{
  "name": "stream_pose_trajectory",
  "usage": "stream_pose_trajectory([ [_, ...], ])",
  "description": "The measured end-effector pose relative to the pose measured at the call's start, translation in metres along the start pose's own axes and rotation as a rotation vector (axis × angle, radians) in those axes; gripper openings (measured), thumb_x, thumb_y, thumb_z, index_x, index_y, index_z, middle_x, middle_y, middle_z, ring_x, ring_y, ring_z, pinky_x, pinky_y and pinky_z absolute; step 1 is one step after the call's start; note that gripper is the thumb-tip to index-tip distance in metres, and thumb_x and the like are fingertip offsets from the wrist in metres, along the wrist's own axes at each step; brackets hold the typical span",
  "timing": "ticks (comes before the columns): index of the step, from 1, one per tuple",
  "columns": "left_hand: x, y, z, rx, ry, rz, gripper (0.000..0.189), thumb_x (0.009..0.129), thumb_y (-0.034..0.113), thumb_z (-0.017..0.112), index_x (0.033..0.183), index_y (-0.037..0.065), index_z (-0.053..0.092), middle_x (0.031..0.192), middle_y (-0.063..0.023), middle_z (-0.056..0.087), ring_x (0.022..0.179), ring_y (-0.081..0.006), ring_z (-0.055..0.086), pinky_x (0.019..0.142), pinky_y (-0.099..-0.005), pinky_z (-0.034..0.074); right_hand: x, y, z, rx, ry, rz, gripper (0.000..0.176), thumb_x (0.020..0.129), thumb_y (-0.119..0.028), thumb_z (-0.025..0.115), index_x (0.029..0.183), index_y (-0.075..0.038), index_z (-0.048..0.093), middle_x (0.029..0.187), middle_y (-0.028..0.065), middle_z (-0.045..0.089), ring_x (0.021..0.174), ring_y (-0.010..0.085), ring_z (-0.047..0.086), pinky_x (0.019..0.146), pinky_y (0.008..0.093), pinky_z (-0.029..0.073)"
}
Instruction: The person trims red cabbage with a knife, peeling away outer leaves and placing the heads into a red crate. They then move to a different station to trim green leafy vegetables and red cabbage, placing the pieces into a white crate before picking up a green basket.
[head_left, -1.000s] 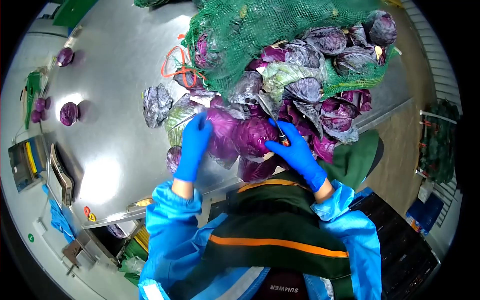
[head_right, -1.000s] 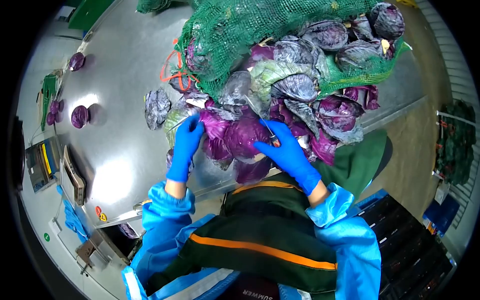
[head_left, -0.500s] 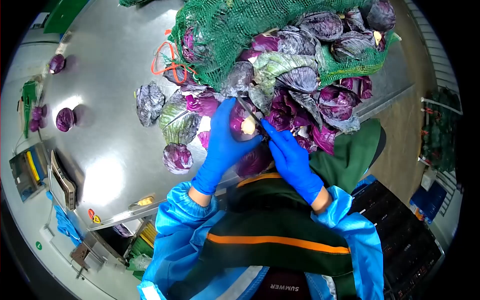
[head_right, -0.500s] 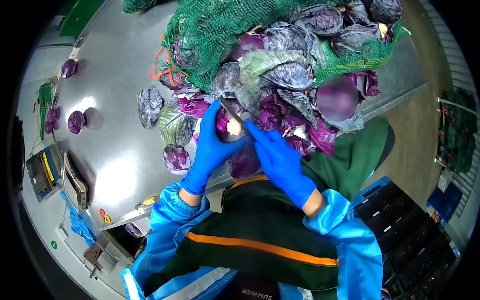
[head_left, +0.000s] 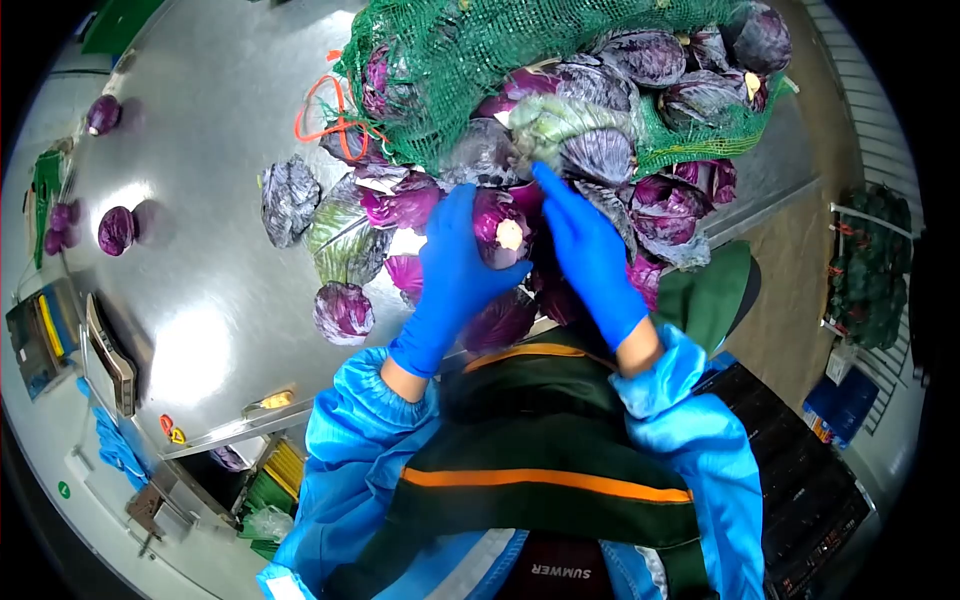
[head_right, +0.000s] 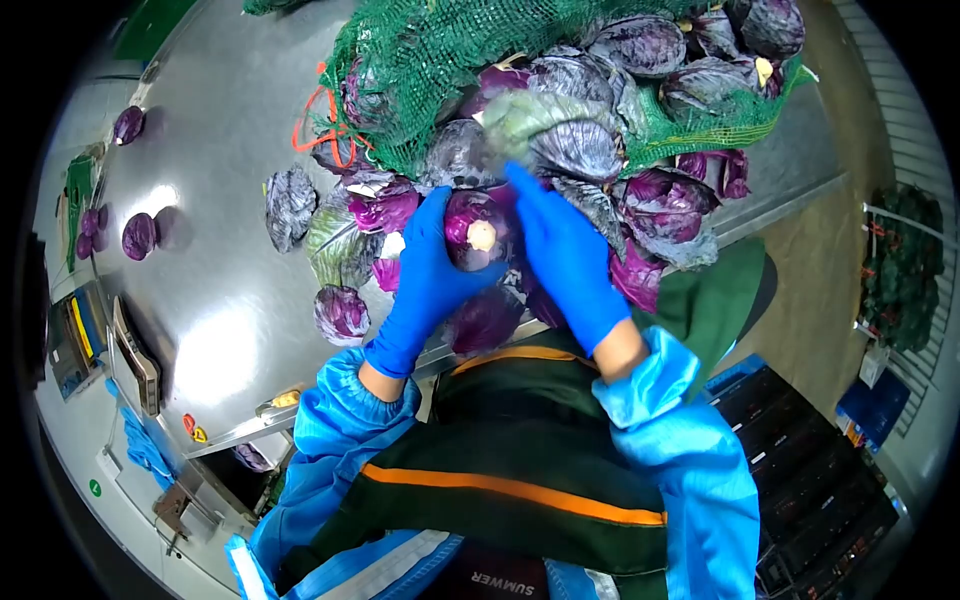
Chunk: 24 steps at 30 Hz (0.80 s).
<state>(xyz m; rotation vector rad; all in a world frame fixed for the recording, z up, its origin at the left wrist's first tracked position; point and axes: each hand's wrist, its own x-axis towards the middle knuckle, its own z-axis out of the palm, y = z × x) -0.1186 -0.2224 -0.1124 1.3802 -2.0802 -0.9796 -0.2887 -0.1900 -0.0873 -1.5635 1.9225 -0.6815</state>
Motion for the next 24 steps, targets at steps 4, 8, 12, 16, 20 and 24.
stream_pose_trajectory([
  [4,-0.012,-0.010,-0.002,-0.114,-0.003,0.028,0.099,0.057,0.029,0.083,0.135,0.001,0.029,0.134,-0.0209,0.036,0.122,-0.0356,0.038,0.100,-0.0429,0.034,0.008,-0.002,-0.004,0.197,-0.081,0.148,0.051,0.085,-0.024,0.058,0.133,-0.021,0.041,0.099,0.0170,0.062,0.088,0.0281,0.062,0.075,0.0367,0.048],
  [8,-0.019,-0.015,-0.011,-0.225,-0.049,0.005,0.101,0.054,0.026,0.084,0.137,0.005,0.029,0.135,-0.0200,0.035,0.127,-0.0358,0.033,0.103,-0.0436,0.031,0.015,0.012,0.014,0.419,0.018,0.234,0.028,0.078,-0.014,0.066,0.105,-0.009,0.057,0.091,0.0091,0.064,0.081,0.0185,0.062,0.074,0.0304,0.047],
  [12,-0.034,0.000,-0.067,-0.612,-0.270,-0.140,0.095,0.055,0.010,0.078,0.137,0.004,0.029,0.137,-0.0146,0.036,0.126,-0.0276,0.037,0.105,-0.0375,0.029,0.021,0.007,0.005,0.474,0.188,0.183,0.016,0.079,-0.009,0.064,0.094,-0.007,0.060,0.086,0.0090,0.064,0.081,0.0151,0.061,0.073,0.0293,0.047],
  [16,-0.042,0.036,-0.072,-0.538,-0.012,0.051,0.102,0.051,0.015,0.084,0.135,0.003,0.029,0.139,-0.0179,0.030,0.127,-0.0320,0.034,0.106,-0.0414,0.028,-0.016,-0.035,-0.020,0.714,0.071,0.293,0.049,0.081,-0.011,0.064,0.127,-0.009,0.048,0.109,0.0042,0.061,0.085,0.0150,0.060,0.077,0.0299,0.048],
  [20,-0.033,0.042,-0.055,-0.405,0.068,0.155,0.098,0.051,0.019,0.086,0.133,0.008,0.034,0.130,-0.0183,0.034,0.122,-0.0351,0.035,0.101,-0.0422,0.033,-0.030,-0.050,-0.032,1.140,-0.252,0.418,0.062,0.081,-0.016,0.066,0.136,-0.012,0.038,0.111,0.0042,0.058,0.084,0.0085,0.059,0.059,0.0204,0.046],
  [24,-0.016,0.045,-0.066,-0.147,-0.116,0.253,0.062,0.062,0.025,0.080,0.118,0.013,0.054,0.114,-0.0126,0.045,0.105,-0.0295,0.047,0.088,-0.0374,0.041,-0.034,-0.042,-0.033,1.218,-0.276,0.521,0.060,0.081,-0.016,0.065,0.136,-0.012,0.039,0.099,0.0035,0.061,0.076,0.0058,0.059,0.054,0.0175,0.043],
])
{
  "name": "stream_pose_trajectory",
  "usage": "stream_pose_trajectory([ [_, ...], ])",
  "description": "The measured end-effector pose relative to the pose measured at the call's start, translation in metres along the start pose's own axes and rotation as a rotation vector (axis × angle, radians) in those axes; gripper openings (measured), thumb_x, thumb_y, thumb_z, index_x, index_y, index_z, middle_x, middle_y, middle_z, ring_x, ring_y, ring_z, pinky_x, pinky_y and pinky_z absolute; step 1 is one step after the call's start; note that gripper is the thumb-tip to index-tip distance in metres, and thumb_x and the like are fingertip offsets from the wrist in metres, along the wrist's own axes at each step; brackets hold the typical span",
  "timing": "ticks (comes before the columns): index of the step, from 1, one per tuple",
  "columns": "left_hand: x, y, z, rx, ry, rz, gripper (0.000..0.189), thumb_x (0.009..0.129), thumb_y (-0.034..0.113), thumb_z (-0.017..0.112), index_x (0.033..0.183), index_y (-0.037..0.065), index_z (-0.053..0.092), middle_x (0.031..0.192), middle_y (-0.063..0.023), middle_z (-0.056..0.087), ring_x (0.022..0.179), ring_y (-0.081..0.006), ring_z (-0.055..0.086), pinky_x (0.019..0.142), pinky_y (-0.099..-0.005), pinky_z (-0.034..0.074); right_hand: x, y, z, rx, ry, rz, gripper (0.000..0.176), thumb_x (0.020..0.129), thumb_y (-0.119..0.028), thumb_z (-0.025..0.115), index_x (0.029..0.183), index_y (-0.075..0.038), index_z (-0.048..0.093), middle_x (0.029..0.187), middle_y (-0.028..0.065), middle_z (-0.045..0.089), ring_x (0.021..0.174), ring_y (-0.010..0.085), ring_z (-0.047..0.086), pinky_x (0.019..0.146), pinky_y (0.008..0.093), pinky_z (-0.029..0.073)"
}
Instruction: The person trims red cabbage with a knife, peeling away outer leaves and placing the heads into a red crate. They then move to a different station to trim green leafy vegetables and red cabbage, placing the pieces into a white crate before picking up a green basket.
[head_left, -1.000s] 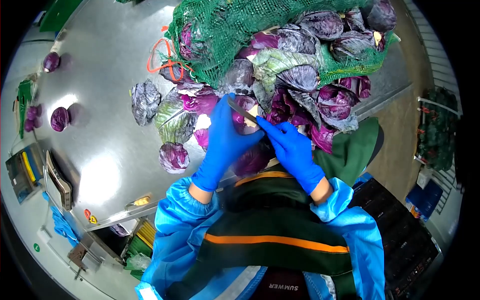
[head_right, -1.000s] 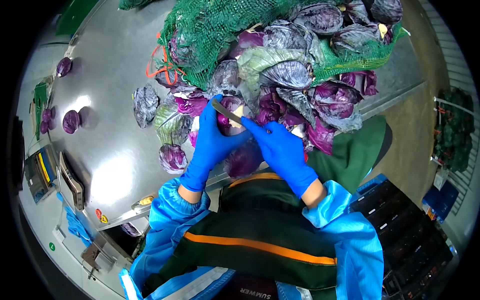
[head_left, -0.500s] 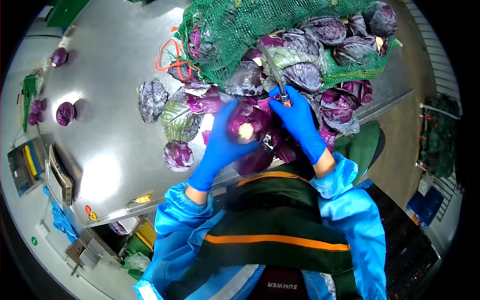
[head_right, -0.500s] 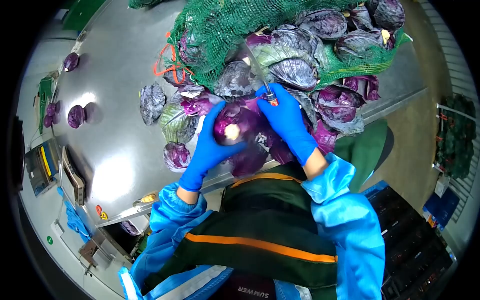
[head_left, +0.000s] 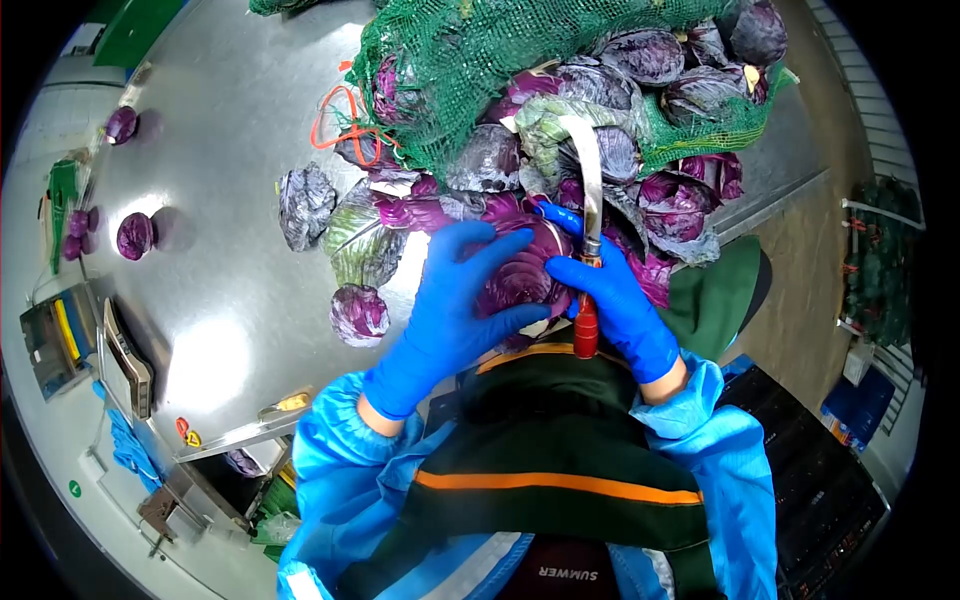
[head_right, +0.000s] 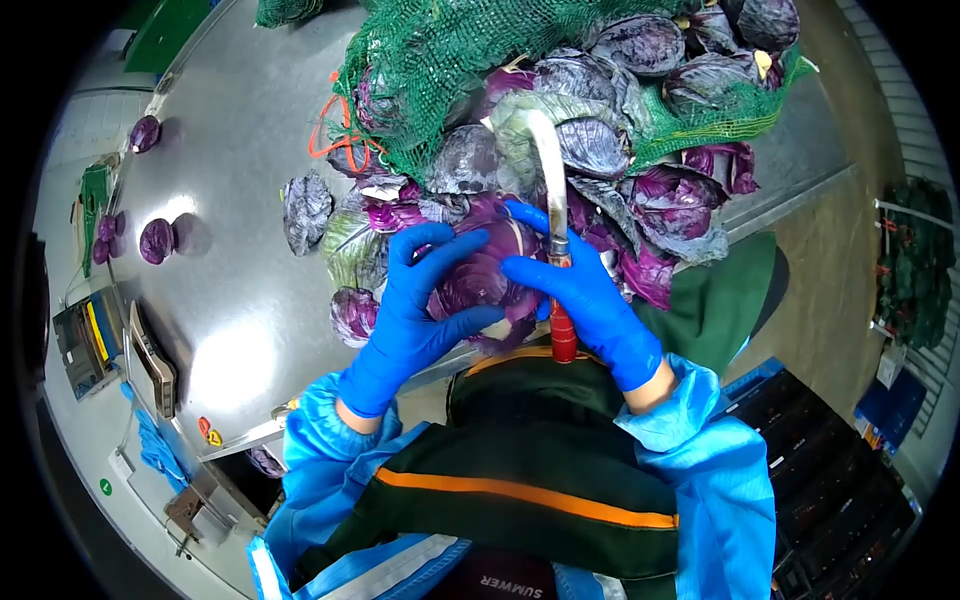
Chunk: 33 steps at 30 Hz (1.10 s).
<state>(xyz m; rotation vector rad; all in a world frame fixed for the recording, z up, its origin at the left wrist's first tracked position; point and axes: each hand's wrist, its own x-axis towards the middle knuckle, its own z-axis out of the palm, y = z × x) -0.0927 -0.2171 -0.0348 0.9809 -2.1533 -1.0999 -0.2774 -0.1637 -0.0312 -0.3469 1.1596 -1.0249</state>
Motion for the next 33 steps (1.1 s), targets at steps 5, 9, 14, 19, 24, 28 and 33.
stream_pose_trajectory([
  [5,0.028,0.010,-0.021,0.420,-0.225,0.057,0.026,0.081,0.024,0.066,0.102,0.009,0.066,0.081,-0.0040,0.058,0.076,-0.0146,0.058,0.061,-0.0290,0.046,0.004,0.028,-0.010,0.108,-0.043,0.135,0.056,0.083,-0.021,0.061,0.134,-0.010,0.040,0.108,0.0038,0.058,0.076,0.0045,0.053,0.056,0.0175,0.041],
  [9,0.033,-0.041,-0.014,-0.179,-0.115,-0.566,0.029,0.086,0.020,0.061,0.110,0.004,0.060,0.097,-0.0069,0.061,0.088,-0.0116,0.056,0.070,-0.0260,0.046,0.011,0.055,-0.006,0.295,-0.030,0.184,0.052,0.085,-0.028,0.058,0.133,-0.012,0.043,0.104,-0.0001,0.055,0.065,0.0044,0.049,0.052,0.0176,0.039],
  [14,-0.009,-0.021,-0.012,-0.459,0.430,-0.610,0.057,0.082,0.008,0.062,0.133,0.006,0.037,0.124,-0.0121,0.049,0.111,-0.0203,0.050,0.092,-0.0319,0.044,0.006,0.024,0.008,-0.013,0.210,0.113,0.053,0.083,-0.035,0.062,0.128,-0.012,0.047,0.098,-0.0003,0.056,0.076,0.0077,0.054,0.053,0.0221,0.044],
  [19,-0.022,-0.002,0.018,-1.073,0.412,-0.729,0.081,0.073,0.002,0.069,0.139,0.008,0.022,0.130,-0.0150,0.040,0.114,-0.0250,0.047,0.093,-0.0352,0.044,0.004,0.027,0.017,-0.378,0.295,-0.034,0.049,0.077,-0.026,0.071,0.120,-0.012,0.053,0.106,0.0043,0.055,0.101,0.0158,0.053,0.071,0.0285,0.047],
  [24,-0.019,0.001,0.016,-0.724,0.391,-0.547,0.090,0.065,0.004,0.077,0.138,0.007,0.024,0.132,-0.0151,0.037,0.118,-0.0257,0.043,0.097,-0.0370,0.041,0.008,0.009,0.023,-0.898,0.267,-0.621,0.056,0.069,-0.023,0.077,0.118,-0.010,0.054,0.127,0.0173,0.040,0.116,0.0334,0.045,0.096,0.0381,0.039],
  [28,-0.018,0.008,0.008,-0.349,0.359,-0.374,0.097,0.057,0.007,0.082,0.136,0.006,0.026,0.132,-0.0155,0.037,0.120,-0.0274,0.042,0.100,-0.0389,0.036,0.011,-0.003,0.020,-0.919,0.158,-0.631,0.048,0.067,-0.022,0.077,0.111,-0.011,0.059,0.123,0.0139,0.047,0.112,0.0313,0.050,0.090,0.0369,0.044],
  [33,-0.024,0.005,0.008,-0.131,0.358,-0.336,0.098,0.051,0.009,0.085,0.134,0.007,0.031,0.133,-0.0150,0.037,0.122,-0.0300,0.040,0.100,-0.0392,0.036,0.012,0.009,0.016,-1.030,0.346,-0.888,0.032,0.065,-0.011,0.073,0.095,-0.009,0.064,0.114,0.0095,0.054,0.095,0.0281,0.058,0.078,0.0349,0.050],
])
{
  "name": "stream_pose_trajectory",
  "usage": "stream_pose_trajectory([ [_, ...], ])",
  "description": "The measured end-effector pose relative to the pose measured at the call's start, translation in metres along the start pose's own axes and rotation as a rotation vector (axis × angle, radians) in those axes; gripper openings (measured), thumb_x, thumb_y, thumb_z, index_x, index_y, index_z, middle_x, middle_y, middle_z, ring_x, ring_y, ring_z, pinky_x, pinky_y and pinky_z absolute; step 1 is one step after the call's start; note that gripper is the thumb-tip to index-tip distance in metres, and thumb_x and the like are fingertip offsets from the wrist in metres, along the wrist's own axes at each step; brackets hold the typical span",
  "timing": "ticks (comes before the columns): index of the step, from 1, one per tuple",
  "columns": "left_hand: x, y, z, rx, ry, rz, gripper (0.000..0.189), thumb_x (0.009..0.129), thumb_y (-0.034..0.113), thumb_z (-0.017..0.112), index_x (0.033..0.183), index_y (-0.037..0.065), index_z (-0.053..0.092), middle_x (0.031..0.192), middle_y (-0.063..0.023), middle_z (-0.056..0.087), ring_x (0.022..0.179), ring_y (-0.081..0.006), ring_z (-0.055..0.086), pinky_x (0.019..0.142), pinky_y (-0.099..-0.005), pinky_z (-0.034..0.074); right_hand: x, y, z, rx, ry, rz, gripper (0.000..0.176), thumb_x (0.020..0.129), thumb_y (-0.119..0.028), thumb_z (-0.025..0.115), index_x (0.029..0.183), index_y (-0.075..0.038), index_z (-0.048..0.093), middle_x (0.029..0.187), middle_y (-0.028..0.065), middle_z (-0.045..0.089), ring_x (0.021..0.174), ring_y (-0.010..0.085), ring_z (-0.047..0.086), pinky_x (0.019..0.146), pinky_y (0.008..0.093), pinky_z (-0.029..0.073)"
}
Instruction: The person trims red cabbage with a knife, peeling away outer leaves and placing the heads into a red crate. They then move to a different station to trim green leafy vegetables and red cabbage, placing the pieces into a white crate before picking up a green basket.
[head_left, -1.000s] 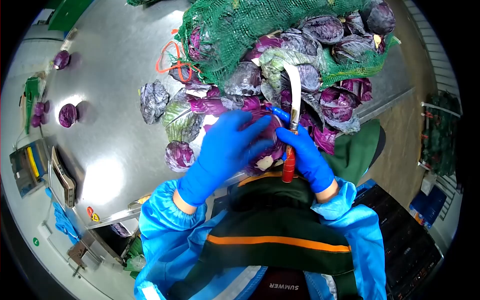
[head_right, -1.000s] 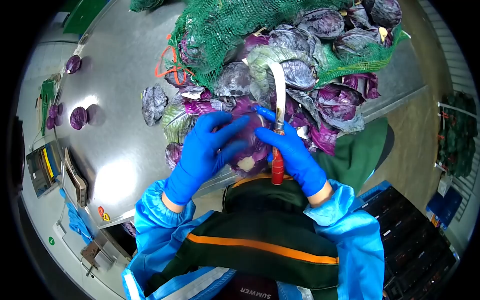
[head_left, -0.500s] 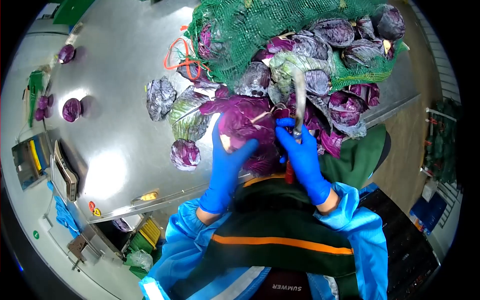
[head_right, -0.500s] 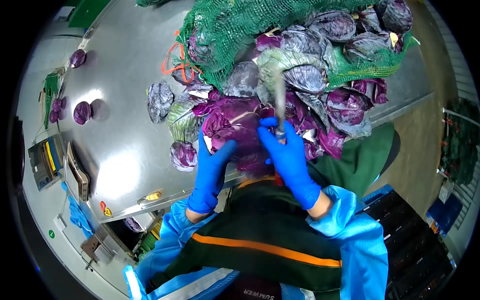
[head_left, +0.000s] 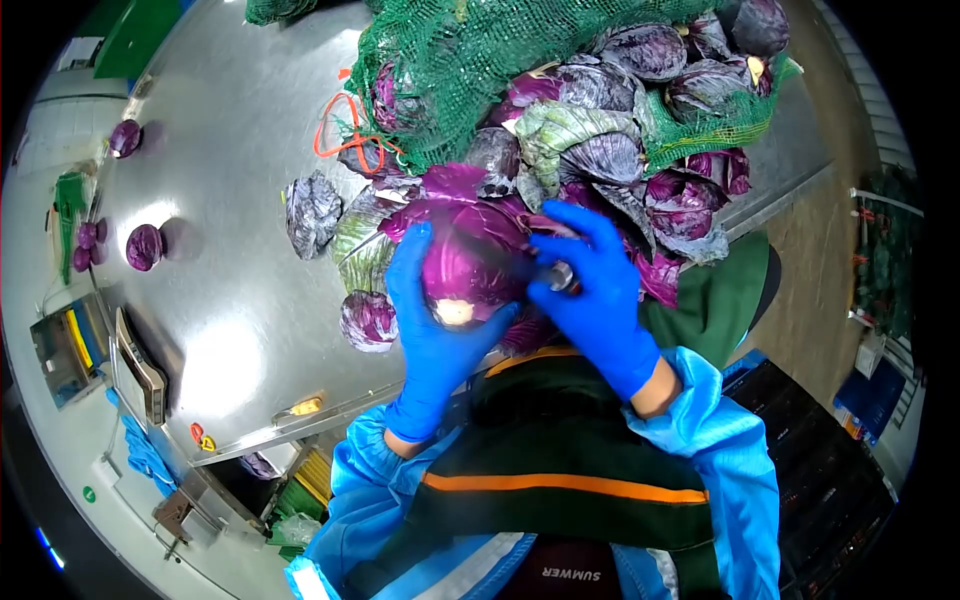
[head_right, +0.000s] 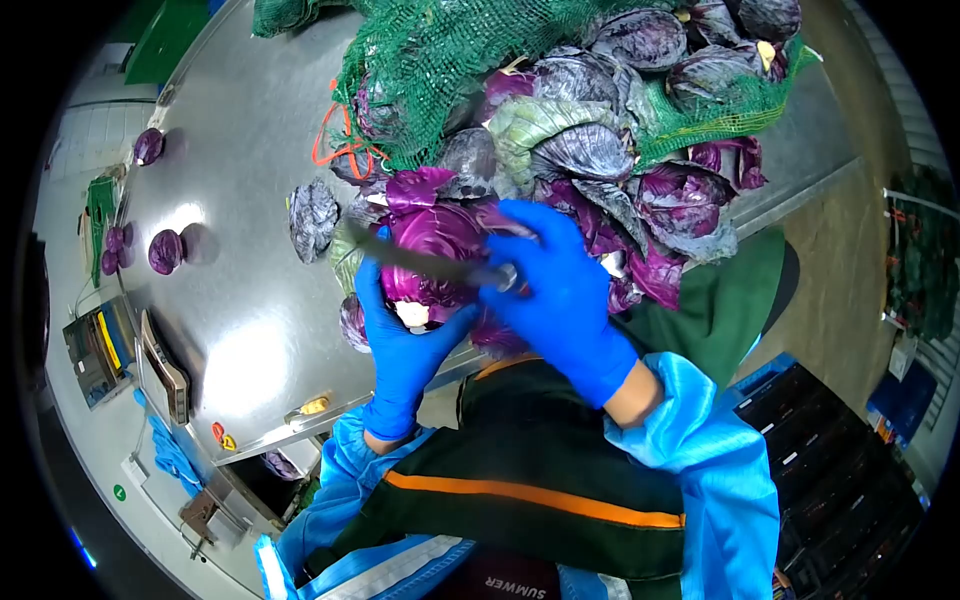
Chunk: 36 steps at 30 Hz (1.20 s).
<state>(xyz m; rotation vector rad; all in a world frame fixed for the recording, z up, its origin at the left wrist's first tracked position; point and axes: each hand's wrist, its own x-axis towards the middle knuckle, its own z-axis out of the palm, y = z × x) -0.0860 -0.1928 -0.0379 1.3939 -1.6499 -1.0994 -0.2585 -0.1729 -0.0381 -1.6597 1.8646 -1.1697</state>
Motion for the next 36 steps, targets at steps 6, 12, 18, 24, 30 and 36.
stream_pose_trajectory([
  [6,-0.006,-0.009,-0.017,-0.294,-0.108,-0.095,0.101,0.051,0.010,0.081,0.136,0.007,0.028,0.133,-0.0143,0.039,0.120,-0.0318,0.042,0.100,-0.0381,0.037,0.039,0.050,-0.014,0.460,-0.057,0.843,0.018,0.080,-0.021,0.060,0.081,-0.003,0.062,0.068,0.0032,0.056,0.063,0.0104,0.052,0.056,0.0247,0.041],
  [12,-0.024,-0.049,-0.028,-1.255,0.040,-0.494,0.079,0.070,0.013,0.066,0.138,0.008,0.026,0.136,-0.0160,0.036,0.125,-0.0342,0.037,0.102,-0.0488,0.037,0.042,0.030,-0.019,-0.122,0.208,0.079,0.035,0.078,-0.014,0.067,0.111,-0.007,0.058,0.112,0.0114,0.055,0.105,0.0263,0.052,0.089,0.0344,0.042],
  [18,0.005,-0.016,-0.014,-1.563,-0.110,-0.524,0.073,0.082,0.043,0.059,0.139,0.012,0.027,0.142,-0.0158,0.028,0.131,-0.0380,0.026,0.102,-0.0619,0.026,0.034,-0.026,0.007,0.556,-0.344,0.374,0.063,0.076,-0.027,0.072,0.130,-0.010,0.044,0.114,0.0121,0.056,0.105,0.0253,0.055,0.080,0.0318,0.047],
  [24,0.003,-0.003,-0.054,-0.765,-0.243,-0.290,0.082,0.075,0.027,0.069,0.141,0.009,0.024,0.138,-0.0139,0.035,0.125,-0.0295,0.038,0.102,-0.0429,0.036,0.038,-0.015,-0.014,1.001,-0.444,0.993,0.057,0.080,-0.042,0.064,0.124,-0.008,0.049,0.086,0.0044,0.057,0.064,0.0142,0.056,0.050,0.0247,0.044],
  [30,0.038,0.002,-0.060,-0.158,-0.301,0.257,0.110,0.050,0.022,0.089,0.138,0.004,0.026,0.143,-0.0190,0.025,0.129,-0.0319,0.032,0.105,-0.0413,0.032,0.048,-0.021,-0.015,0.881,-0.652,0.966,0.035,0.086,-0.043,0.057,0.091,-0.009,0.060,0.072,0.0019,0.056,0.057,0.0116,0.054,0.050,0.0245,0.042],
  [36,0.030,-0.002,-0.053,-0.185,-0.133,0.000,0.111,0.044,0.020,0.090,0.137,0.011,0.031,0.134,-0.0172,0.036,0.122,-0.0328,0.041,0.100,-0.0416,0.038,0.048,-0.005,-0.013,0.349,-0.211,0.432,0.033,0.081,-0.015,0.066,0.109,-0.003,0.053,0.096,0.0080,0.059,0.089,0.0153,0.058,0.079,0.0281,0.046],
])
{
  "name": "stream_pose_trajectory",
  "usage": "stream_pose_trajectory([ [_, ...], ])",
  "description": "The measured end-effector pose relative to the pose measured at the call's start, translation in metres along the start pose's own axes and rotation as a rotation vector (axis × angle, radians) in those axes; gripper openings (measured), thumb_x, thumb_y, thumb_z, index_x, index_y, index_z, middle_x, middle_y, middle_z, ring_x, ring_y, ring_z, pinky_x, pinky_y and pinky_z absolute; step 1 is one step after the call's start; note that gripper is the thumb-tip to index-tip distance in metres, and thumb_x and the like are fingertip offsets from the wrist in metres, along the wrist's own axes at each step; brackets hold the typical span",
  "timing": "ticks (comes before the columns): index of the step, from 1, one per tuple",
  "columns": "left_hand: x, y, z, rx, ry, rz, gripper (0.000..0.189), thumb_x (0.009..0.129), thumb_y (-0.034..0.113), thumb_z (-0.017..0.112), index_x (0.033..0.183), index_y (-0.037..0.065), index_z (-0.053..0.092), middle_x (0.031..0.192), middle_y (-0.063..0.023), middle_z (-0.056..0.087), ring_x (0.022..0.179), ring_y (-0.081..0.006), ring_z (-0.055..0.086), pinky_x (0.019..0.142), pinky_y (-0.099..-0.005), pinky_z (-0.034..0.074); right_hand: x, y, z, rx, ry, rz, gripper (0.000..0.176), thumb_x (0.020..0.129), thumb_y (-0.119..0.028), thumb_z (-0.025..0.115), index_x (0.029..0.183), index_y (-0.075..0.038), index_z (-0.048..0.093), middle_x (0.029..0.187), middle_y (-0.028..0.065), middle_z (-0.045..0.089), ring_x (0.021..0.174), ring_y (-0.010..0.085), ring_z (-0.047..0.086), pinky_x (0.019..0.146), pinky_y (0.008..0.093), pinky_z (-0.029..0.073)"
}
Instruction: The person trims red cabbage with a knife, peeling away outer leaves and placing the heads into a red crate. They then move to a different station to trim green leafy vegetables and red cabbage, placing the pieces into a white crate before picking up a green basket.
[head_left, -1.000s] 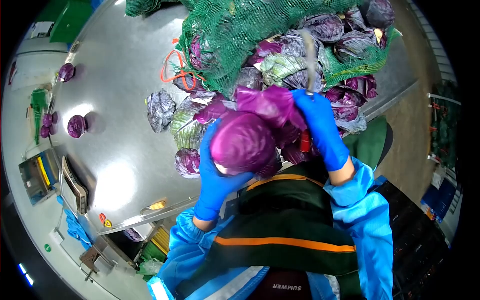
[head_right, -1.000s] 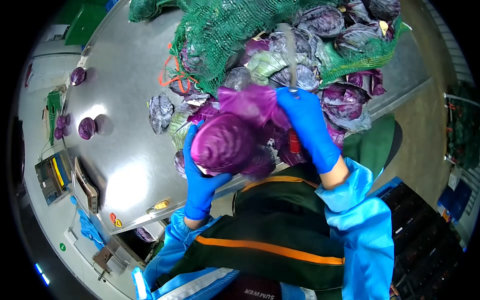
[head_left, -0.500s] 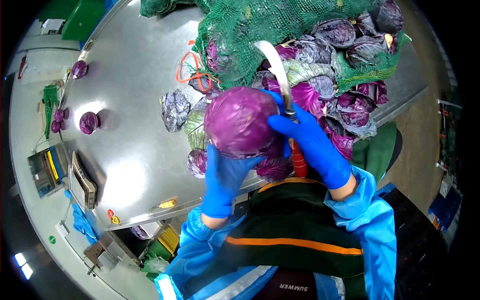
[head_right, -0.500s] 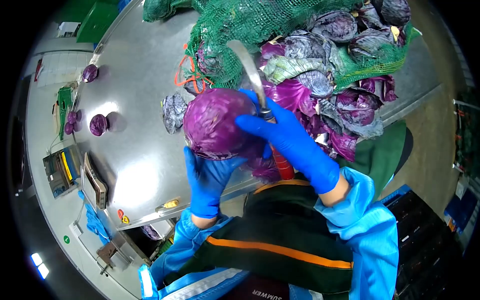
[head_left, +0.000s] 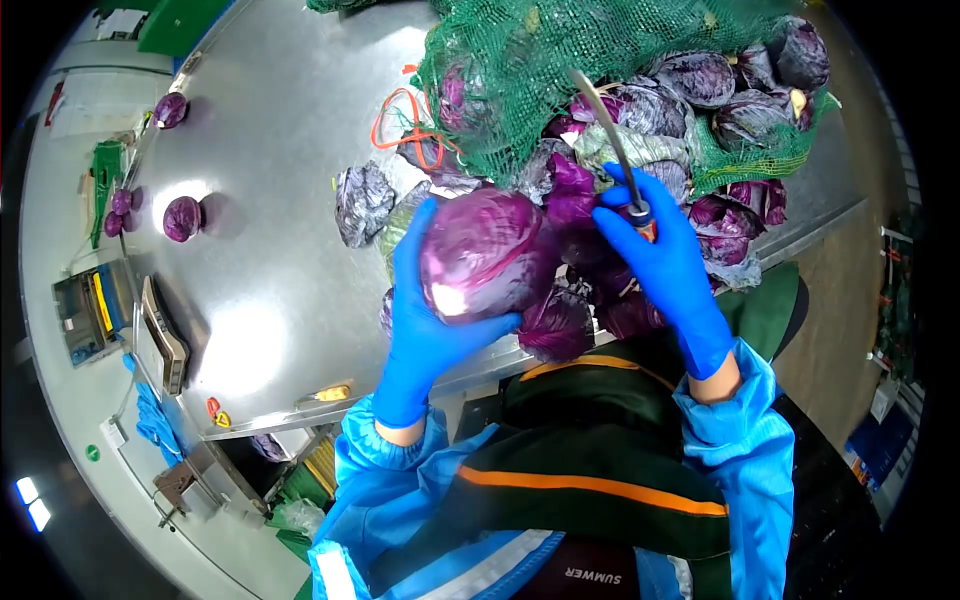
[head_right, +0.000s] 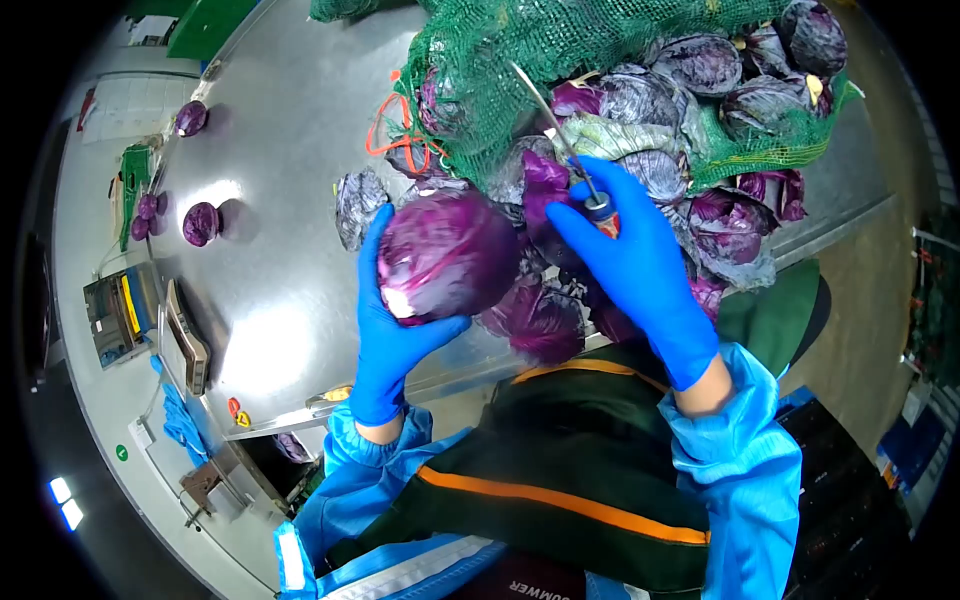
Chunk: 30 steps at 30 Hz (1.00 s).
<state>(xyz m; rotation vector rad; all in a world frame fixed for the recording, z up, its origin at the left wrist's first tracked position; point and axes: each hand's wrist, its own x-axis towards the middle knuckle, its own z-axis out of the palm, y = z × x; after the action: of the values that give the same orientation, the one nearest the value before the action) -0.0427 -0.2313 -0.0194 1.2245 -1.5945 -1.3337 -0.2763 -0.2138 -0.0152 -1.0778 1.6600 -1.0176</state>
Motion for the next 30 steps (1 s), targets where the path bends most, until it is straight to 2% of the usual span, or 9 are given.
stream_pose_trajectory([
  [3,-0.008,-0.022,0.018,0.442,0.009,-0.058,0.102,0.048,0.025,0.088,0.135,0.010,0.035,0.125,-0.0185,0.041,0.117,-0.0333,0.043,0.097,-0.0423,0.039,-0.020,0.011,0.006,0.074,-0.070,-0.103,0.039,0.081,-0.010,0.063,0.116,-0.004,0.046,0.107,0.0100,0.056,0.098,0.0186,0.056,0.086,0.0314,0.044],
  [4,-0.009,-0.039,0.030,0.483,0.012,-0.089,0.094,0.054,0.030,0.085,0.133,0.009,0.037,0.124,-0.0201,0.040,0.113,-0.0347,0.043,0.094,-0.0430,0.039,-0.028,0.020,0.011,-0.093,-0.123,-0.129,0.040,0.081,-0.005,0.061,0.117,-0.004,0.044,0.112,0.0118,0.053,0.101,0.0218,0.054,0.088,0.0331,0.043],
  [7,-0.016,-0.073,0.049,0.400,0.091,-0.153,0.099,0.056,0.030,0.085,0.136,0.009,0.031,0.131,-0.0246,0.033,0.123,-0.0393,0.033,0.100,-0.0462,0.032,-0.044,0.047,0.029,-0.068,-0.122,-0.207,0.043,0.083,-0.007,0.058,0.125,-0.007,0.046,0.105,0.0142,0.055,0.098,0.0255,0.057,0.084,0.0317,0.044],
  [8,-0.016,-0.074,0.050,0.451,0.059,-0.082,0.102,0.055,0.029,0.085,0.137,0.008,0.028,0.133,-0.0257,0.031,0.124,-0.0402,0.030,0.101,-0.0468,0.030,-0.052,0.045,0.029,-0.135,-0.128,-0.171,0.046,0.086,-0.009,0.054,0.131,-0.015,0.045,0.095,0.0123,0.055,0.086,0.0257,0.059,0.074,0.0314,0.047],
  [12,-0.014,-0.077,0.050,0.449,-0.096,0.018,0.110,0.051,0.025,0.086,0.138,0.003,0.022,0.136,-0.0270,0.027,0.125,-0.0429,0.028,0.103,-0.0486,0.027,-0.070,0.054,0.030,-0.376,-0.165,-0.229,0.046,0.088,-0.013,0.051,0.132,-0.025,0.045,0.082,0.0093,0.052,0.066,0.0281,0.057,0.056,0.0360,0.047],
  [16,-0.012,-0.076,0.066,0.527,-0.027,0.002,0.106,0.052,0.025,0.085,0.136,0.003,0.026,0.133,-0.0228,0.033,0.123,-0.0394,0.031,0.101,-0.0466,0.029,-0.074,0.064,0.032,-0.496,-0.166,-0.202,0.046,0.088,-0.014,0.050,0.132,-0.028,0.045,0.080,0.0091,0.050,0.061,0.0260,0.055,0.050,0.0351,0.046],
  [18,-0.009,-0.069,0.069,0.570,-0.011,-0.020,0.102,0.054,0.027,0.085,0.135,0.002,0.027,0.131,-0.0213,0.035,0.122,-0.0372,0.033,0.100,-0.0450,0.031,-0.077,0.065,0.028,-0.555,-0.138,-0.196,0.046,0.088,-0.014,0.050,0.131,-0.029,0.045,0.081,0.0090,0.050,0.061,0.0261,0.055,0.050,0.0352,0.046],
  [25,-0.008,-0.077,0.075,0.582,0.058,0.041,0.102,0.053,0.028,0.083,0.134,0.002,0.028,0.130,-0.0258,0.035,0.118,-0.0414,0.035,0.097,-0.0488,0.031,-0.065,0.085,0.036,-0.595,-0.135,-0.129,0.047,0.088,-0.016,0.049,0.132,-0.031,0.043,0.082,0.0097,0.050,0.065,0.0282,0.057,0.053,0.0371,0.047],
  [30,-0.001,-0.080,0.078,0.547,0.107,0.002,0.100,0.055,0.030,0.083,0.133,0.001,0.029,0.127,-0.0244,0.037,0.116,-0.0399,0.037,0.097,-0.0474,0.032,-0.027,0.057,0.034,-0.458,-0.092,-0.154,0.041,0.090,-0.020,0.046,0.131,-0.027,0.043,0.087,0.0152,0.055,0.073,0.0356,0.057,0.059,0.0436,0.047],
])
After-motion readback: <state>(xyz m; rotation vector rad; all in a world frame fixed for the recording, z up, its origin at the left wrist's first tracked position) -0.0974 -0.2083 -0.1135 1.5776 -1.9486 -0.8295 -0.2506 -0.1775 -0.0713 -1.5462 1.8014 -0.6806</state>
